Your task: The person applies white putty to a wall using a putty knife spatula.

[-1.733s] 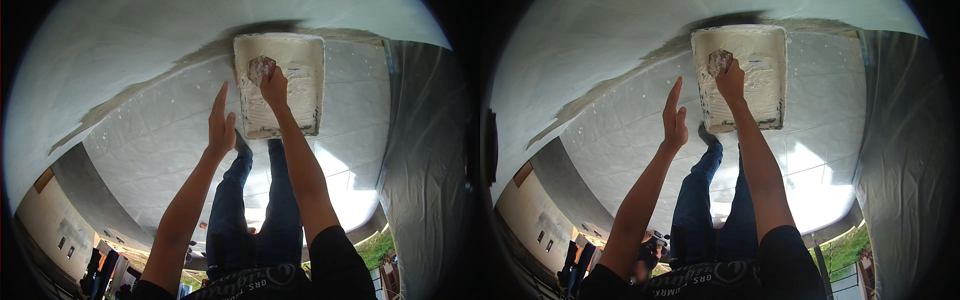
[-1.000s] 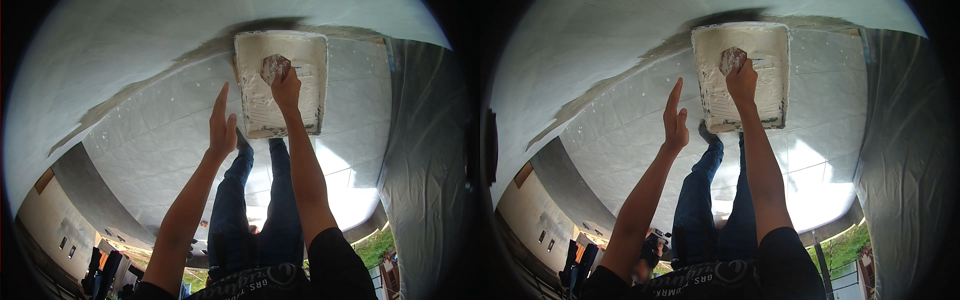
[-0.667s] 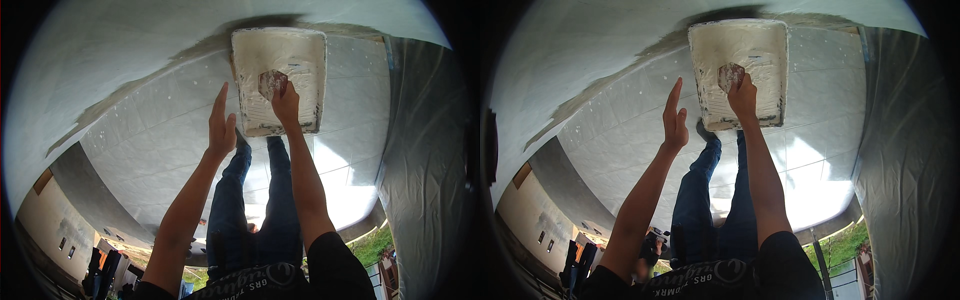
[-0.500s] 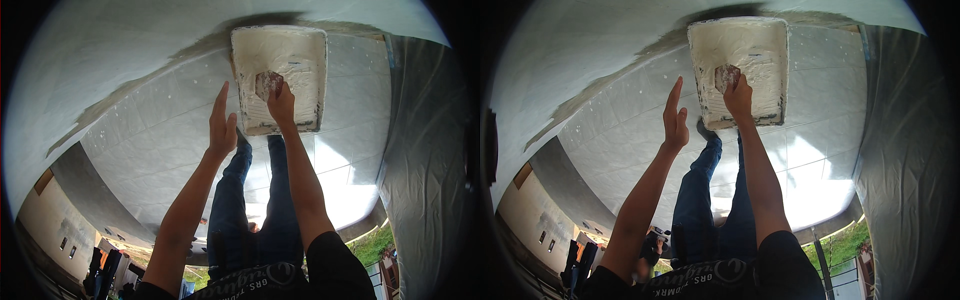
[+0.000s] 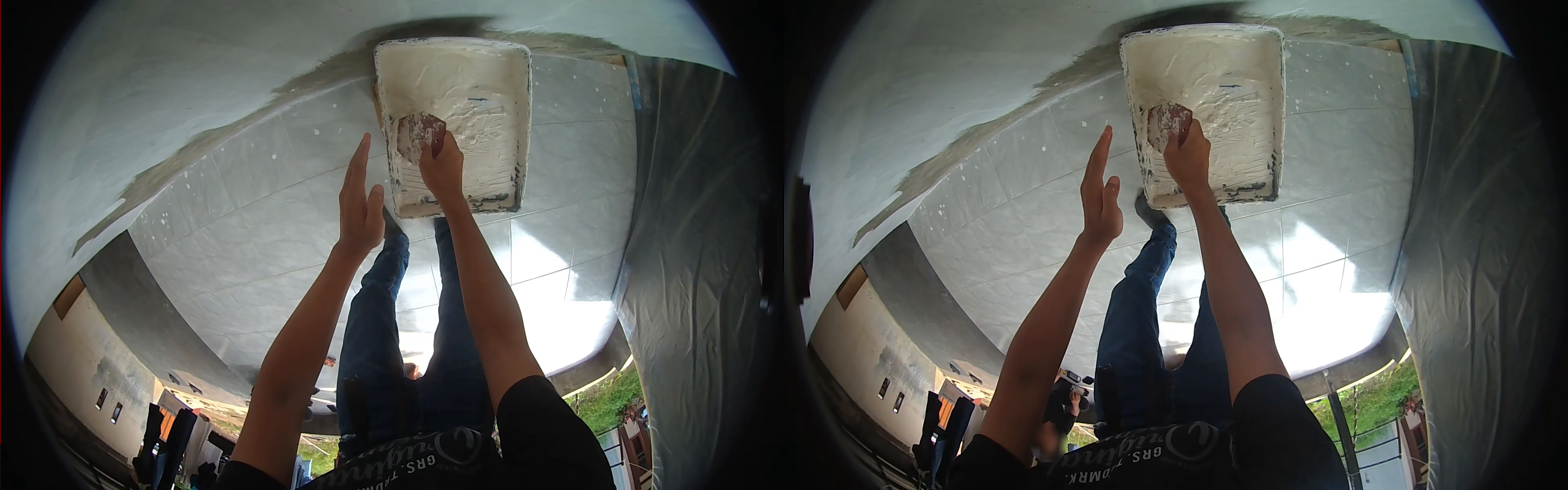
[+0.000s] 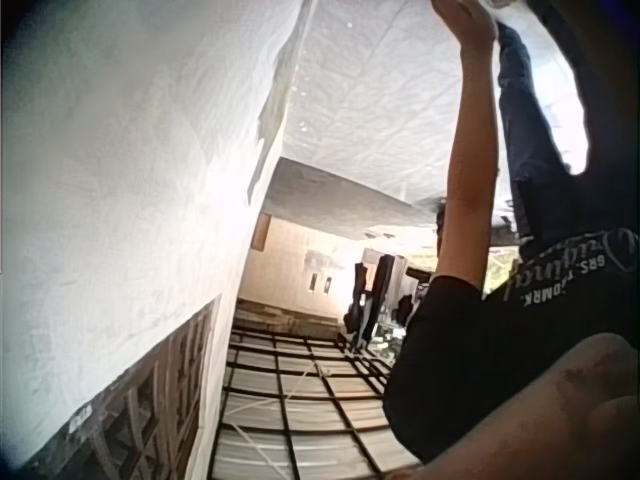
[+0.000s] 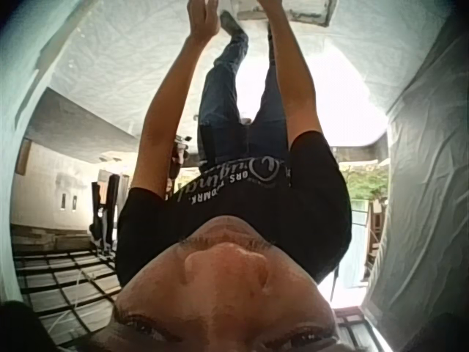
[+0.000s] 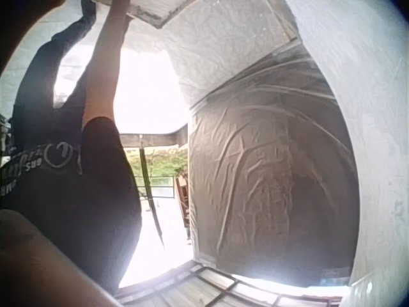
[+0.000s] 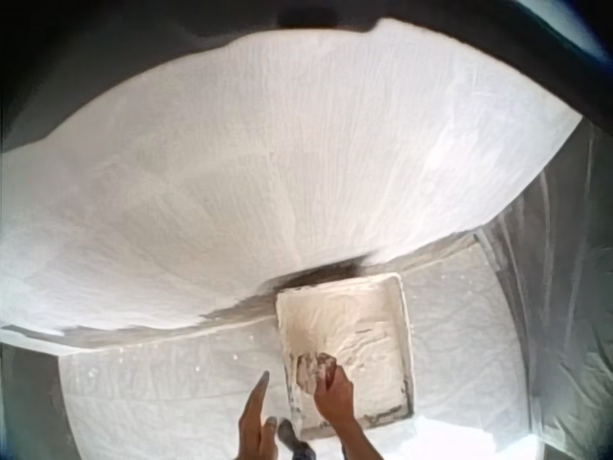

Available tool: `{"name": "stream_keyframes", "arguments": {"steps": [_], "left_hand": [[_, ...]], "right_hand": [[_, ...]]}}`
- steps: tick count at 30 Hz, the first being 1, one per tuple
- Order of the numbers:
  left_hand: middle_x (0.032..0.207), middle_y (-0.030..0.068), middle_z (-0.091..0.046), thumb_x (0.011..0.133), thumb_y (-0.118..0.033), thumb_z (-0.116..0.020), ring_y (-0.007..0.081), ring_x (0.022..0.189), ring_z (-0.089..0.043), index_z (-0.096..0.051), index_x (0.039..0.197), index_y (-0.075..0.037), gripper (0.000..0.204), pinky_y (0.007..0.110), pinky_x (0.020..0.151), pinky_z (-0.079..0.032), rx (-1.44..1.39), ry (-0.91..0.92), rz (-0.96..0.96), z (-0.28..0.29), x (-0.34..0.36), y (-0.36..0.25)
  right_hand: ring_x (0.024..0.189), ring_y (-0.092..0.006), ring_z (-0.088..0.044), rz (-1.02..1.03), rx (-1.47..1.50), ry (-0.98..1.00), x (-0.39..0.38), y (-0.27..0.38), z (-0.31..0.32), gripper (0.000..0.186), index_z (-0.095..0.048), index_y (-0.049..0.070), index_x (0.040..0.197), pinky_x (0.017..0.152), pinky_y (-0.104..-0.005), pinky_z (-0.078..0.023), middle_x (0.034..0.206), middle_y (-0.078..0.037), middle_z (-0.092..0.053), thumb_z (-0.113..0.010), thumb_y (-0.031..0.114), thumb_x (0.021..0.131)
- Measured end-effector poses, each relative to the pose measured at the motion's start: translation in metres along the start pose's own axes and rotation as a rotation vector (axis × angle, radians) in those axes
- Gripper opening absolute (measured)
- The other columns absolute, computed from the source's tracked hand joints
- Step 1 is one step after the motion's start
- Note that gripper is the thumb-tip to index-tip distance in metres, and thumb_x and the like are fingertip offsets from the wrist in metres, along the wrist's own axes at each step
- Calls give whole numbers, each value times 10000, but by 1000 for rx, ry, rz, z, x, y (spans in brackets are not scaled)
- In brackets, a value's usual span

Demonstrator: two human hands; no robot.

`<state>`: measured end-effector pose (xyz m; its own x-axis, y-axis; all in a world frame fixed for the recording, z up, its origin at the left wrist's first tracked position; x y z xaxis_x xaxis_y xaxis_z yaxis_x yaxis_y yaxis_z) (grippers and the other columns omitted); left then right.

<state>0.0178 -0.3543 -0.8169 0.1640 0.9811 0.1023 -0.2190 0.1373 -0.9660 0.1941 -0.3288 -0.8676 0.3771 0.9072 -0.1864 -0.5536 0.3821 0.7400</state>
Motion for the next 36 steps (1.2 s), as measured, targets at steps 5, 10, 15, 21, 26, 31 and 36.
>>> {"name": "stream_keyframes", "arguments": {"steps": [5,10,15,21,26,31,36], "left_hand": [[1535,289,-363,926,-175,-371,431,1431,-358,-308,1485,103,628,480,1185,-274,0,-3,-9,-1,-1,-4],[1532,287,-371,914,-167,-373,431,1429,-361,-308,1485,102,634,475,1190,-269,0,-5,4,-2,-5,-4],[1531,283,-375,906,-164,-373,428,1429,-361,-311,1486,99,640,470,1192,-266,9,-10,4,-2,-10,-6],[1533,277,-376,901,-167,-376,423,1430,-362,-318,1486,94,643,470,1191,-267,14,-14,0,-2,-13,-10],[1535,275,-376,898,-166,-380,418,1433,-361,-319,1490,87,647,465,1191,-265,25,-21,2,2,-14,-15],[1538,274,-373,908,-184,-379,414,1434,-359,-317,1492,85,646,463,1195,-256,24,-31,-10,7,-14,-29],[1536,278,-373,921,-210,-378,415,1435,-358,-314,1495,84,648,460,1195,-248,-5,-57,-40,15,-6,-68]], "right_hand": [[761,-358,-662,-52,53,-42,-11,-3,-1,215,-594,-18,1000,725,-425,-513,832,-201,-660,-692,107,854],[775,-325,-665,-56,87,-31,-12,-8,0,209,-607,-15,1013,739,-417,-512,847,-185,-668,-688,105,863],[775,-275,-661,-24,122,8,-11,-16,2,237,-624,-24,1058,765,-386,-520,866,-153,-679,-691,103,869],[806,-184,-663,-360,347,282,-6,-47,5,252,-607,-8,1122,723,-342,-537,926,-110,-685,-677,113,912],[845,-139,-648,-536,915,373,-16,-46,15,242,-603,16,1166,768,-324,-553,994,-49,-671,-659,126,958],[870,-136,-645,-524,1026,347,-24,-22,36,249,-595,31,1191,818,-341,-554,1044,-42,-668,-647,139,973],[855,-114,-636,-424,1134,348,-27,14,75,241,-591,56,1197,830,-339,-556,1038,-15,-662,-640,134,975]]}}
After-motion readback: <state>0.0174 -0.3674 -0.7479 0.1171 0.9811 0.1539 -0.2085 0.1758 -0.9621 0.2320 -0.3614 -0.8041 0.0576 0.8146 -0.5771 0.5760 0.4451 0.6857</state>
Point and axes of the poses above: each hand's wrist, its own x-axis towards the middle knuckle, its own z-axis out of the back of the hand, y = z × x, the point moved 2 cm from there along x, towards the middle knuckle
